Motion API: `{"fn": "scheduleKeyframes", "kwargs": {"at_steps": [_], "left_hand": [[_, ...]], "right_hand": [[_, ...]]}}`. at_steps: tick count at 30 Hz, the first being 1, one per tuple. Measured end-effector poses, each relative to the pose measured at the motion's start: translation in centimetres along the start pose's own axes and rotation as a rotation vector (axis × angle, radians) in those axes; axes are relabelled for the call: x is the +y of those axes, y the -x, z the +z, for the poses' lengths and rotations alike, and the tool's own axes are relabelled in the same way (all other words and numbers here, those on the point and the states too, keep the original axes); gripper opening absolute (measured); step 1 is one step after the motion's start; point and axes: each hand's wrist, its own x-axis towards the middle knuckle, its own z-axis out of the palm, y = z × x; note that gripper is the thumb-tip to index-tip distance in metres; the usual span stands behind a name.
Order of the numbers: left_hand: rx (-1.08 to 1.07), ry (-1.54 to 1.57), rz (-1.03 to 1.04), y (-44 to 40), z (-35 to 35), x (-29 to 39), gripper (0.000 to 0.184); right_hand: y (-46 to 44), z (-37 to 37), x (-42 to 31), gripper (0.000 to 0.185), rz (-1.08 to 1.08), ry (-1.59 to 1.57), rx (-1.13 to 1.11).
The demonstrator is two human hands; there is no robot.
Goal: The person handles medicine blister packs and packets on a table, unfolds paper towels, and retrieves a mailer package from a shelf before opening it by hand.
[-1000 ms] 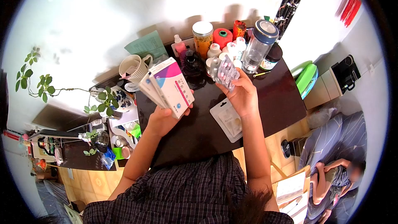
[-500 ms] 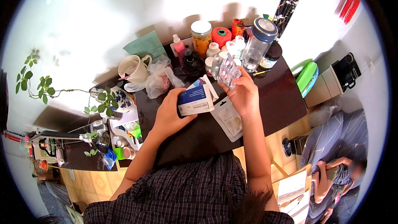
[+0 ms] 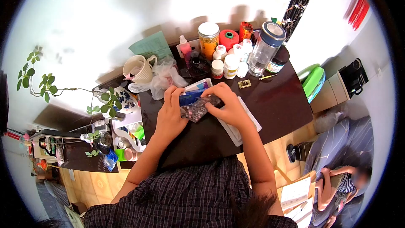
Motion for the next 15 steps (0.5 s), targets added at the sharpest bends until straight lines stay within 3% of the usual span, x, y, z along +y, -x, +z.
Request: {"fn": "scheduleKeyframes", "kwargs": {"at_steps": [7,15], "left_hand": [[0.041,0.033,0.09,-0.3,-0.4,-0.3,0.074],[-0.004,-0.006,0.15,0.4,-0.5,-0.5,0.073]], "right_hand": [[-0.1,1.0,0.9,0.022,-0.126,0.204,0.028],[-0.2,1.5,1.4,0.025,-0.055,0.003,0.03]]}}
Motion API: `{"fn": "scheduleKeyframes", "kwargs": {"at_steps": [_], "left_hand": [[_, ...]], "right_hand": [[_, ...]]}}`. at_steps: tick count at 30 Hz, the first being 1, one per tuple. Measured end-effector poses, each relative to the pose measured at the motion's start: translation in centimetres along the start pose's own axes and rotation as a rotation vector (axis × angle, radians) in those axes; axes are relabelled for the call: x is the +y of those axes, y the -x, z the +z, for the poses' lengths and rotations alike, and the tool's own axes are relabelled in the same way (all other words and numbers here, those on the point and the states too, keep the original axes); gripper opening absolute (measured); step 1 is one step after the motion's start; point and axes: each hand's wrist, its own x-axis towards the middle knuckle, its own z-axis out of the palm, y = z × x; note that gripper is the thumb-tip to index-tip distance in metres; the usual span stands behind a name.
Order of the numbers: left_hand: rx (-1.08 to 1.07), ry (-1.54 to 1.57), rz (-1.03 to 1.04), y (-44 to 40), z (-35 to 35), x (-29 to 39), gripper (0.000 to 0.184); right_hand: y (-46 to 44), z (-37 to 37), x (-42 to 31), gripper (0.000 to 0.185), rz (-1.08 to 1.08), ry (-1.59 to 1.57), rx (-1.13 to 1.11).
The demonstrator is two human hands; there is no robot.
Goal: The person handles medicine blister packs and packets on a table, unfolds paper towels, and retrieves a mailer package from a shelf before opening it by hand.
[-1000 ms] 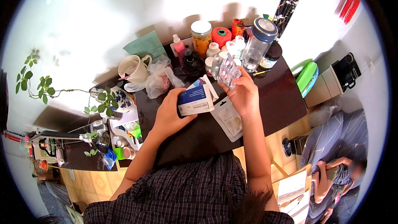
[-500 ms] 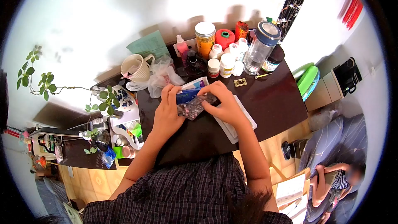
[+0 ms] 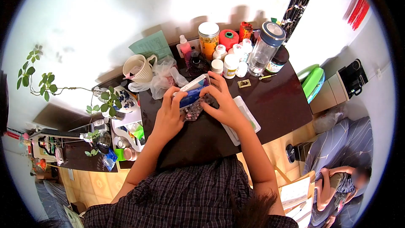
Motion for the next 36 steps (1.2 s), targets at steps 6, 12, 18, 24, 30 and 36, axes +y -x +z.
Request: {"fn": "scheduleKeyframes", "kwargs": {"at_steps": [6,12,18,24,30,36], "left_hand": [[0.014,-0.048,0.097,0.0,-0.6,0.1,0.076],[-0.114,0.076,0.044,0.2,-1.6,0.7,0.091],[-0.061,0.111,-0.011,0.8,-1.0,0.9,0.088],[-0.1,0.041,0.0,0.9,-0.6,0.7,0.083],[-0.054,0.127,-0.054,0.9,-0.4,0.9,0.092],[-0.075,0.134,-0.025,1.1,0.0,0.5,0.096]], "right_hand": [[0.1,0.0,-0.4,0.026,0.03,0.019,-0.038],[0.5,0.3,-0.4,0.025,-0.026,0.08,-0.024],[2.1,1.2,-0.9,0.039,-0.044,0.133,-0.008],[2.8,1.2,-1.5,0.087,-0.001,0.029,0.016],[3.4,2.3,-1.6,0.098,0.086,-0.116,0.072],[3.2,3.8,-1.7,0.093,0.103,-0.184,0.137]]}}
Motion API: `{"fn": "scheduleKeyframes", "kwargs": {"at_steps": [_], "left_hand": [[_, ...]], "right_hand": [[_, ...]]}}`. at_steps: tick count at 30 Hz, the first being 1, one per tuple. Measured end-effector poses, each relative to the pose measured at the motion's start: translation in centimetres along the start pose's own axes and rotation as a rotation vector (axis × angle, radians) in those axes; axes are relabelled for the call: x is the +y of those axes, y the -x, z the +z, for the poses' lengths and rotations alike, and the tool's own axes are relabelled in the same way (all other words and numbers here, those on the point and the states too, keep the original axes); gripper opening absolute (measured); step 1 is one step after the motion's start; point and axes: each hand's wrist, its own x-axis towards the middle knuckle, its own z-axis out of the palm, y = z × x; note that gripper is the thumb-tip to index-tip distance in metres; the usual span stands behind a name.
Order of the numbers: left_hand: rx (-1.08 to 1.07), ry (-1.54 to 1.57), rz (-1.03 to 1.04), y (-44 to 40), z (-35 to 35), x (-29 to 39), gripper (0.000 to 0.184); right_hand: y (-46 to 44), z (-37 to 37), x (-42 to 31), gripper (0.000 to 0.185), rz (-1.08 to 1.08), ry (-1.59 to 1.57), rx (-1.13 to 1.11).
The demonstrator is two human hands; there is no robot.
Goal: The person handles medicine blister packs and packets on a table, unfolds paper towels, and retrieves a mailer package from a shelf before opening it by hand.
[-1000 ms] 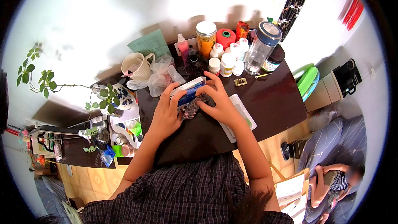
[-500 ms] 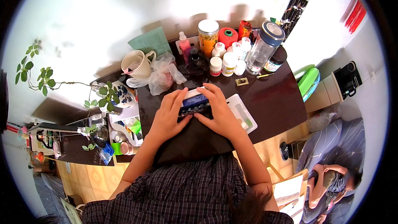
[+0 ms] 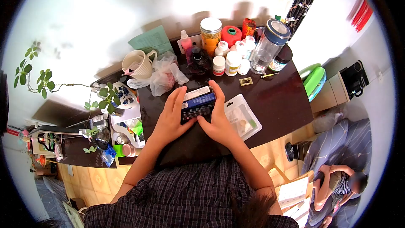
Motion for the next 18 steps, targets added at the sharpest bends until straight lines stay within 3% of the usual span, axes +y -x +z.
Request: {"fn": "scheduleKeyframes", "kwargs": {"at_steps": [11,18], "left_hand": [[0.021,0.17,-0.069,0.0,-0.3,-0.9,0.101],[0.02,0.119,-0.04,0.0,-0.5,-1.2,0.085]], "right_hand": [[0.5,-0.4,0.1,0.1,0.079,0.079,-0.065],[0.4,-0.5,0.9,0.089,0.096,-0.021,-0.009]]}}
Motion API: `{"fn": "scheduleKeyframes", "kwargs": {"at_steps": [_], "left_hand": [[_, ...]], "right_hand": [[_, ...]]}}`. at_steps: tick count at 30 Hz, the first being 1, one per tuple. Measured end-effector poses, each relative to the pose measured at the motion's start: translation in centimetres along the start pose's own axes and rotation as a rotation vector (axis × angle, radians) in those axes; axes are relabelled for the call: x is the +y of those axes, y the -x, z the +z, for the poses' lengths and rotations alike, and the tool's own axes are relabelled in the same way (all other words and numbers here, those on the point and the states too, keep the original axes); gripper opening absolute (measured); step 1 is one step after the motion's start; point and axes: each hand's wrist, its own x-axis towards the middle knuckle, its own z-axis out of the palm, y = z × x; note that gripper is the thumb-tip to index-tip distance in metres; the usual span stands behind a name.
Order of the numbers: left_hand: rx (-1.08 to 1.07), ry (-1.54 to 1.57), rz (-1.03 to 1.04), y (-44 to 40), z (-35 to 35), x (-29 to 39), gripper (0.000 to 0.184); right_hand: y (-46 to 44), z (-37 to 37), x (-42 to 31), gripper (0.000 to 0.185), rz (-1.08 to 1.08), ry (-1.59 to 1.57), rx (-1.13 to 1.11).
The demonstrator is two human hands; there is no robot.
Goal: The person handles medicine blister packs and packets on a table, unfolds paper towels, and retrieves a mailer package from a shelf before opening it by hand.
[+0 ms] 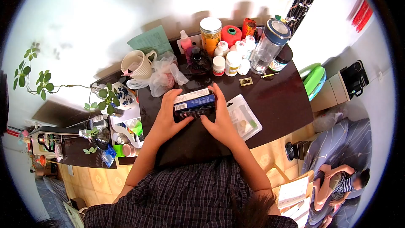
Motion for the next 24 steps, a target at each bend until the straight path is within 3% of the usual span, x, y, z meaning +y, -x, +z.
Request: {"fn": "scheduleKeyframes", "kwargs": {"at_steps": [8,24], "left_hand": [[-0.039,0.051,-0.02,-0.2,-0.2,-0.2,0.079],[-0.038,0.08,-0.06,0.0,-0.2,-0.6,0.074]], "right_hand": [[0.1,-0.6,0.2,0.077,-0.004,0.05,0.009],[0.0,-0.8,-0.8,0.078,-0.069,0.286,-0.018]]}}
